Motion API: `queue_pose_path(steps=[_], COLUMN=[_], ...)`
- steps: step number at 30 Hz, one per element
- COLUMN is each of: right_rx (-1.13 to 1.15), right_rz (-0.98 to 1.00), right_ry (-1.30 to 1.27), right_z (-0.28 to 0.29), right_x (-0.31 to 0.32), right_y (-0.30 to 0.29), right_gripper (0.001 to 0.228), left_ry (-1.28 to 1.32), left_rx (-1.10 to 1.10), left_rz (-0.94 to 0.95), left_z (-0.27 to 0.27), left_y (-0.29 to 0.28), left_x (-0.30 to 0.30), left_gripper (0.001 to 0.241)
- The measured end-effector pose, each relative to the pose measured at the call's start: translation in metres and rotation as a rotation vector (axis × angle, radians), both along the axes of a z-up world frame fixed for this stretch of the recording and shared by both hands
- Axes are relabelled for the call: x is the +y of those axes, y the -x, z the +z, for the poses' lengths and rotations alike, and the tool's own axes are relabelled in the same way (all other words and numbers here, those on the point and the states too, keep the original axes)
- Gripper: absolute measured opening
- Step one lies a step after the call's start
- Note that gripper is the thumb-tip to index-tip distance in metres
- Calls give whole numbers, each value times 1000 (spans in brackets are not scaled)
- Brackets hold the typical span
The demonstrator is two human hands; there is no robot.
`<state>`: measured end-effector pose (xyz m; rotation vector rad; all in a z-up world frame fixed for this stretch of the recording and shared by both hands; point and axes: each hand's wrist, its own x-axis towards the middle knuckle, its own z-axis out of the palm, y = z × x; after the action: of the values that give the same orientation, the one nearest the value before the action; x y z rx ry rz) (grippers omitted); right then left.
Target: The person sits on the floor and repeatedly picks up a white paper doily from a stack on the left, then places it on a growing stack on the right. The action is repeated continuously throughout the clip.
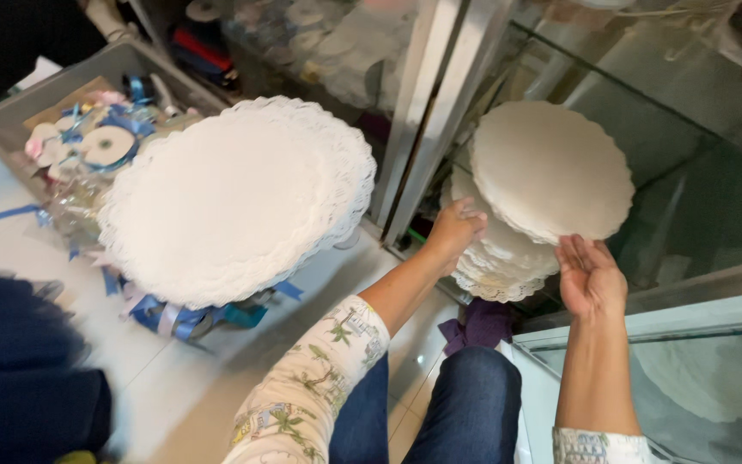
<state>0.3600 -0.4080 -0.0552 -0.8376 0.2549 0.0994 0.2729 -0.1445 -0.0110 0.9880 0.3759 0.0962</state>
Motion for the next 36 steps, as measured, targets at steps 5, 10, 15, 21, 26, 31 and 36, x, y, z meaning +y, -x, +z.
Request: queue_pose_path(steps=[5,10,15,21,26,31,36], right_rx=[0,32,6,-8,14,34,43], right_rz=[47,244,557,754,845,871,850], right_ry=[74,140,149,151,222,296,407], right_z=[21,57,104,100,76,49,49], right_x=[55,153,247,322,352,363,370], right_y=[62,125,179,191,190,180,183], right_gripper=[50,44,39,38,39,37,31], left_ry=[76,66,177,226,247,260,240], left_rx=[-45,-59,-72,-106,-118,-83,-67], left_rz=[87,211,431,596,655,658,635], left_z=[32,52,57,57,39,19,12], left_y=[89,164,221,258,262,261,262], left_x=[41,82,110,139,156,160,159], left_gripper=[65,53,50,49,49,49,48])
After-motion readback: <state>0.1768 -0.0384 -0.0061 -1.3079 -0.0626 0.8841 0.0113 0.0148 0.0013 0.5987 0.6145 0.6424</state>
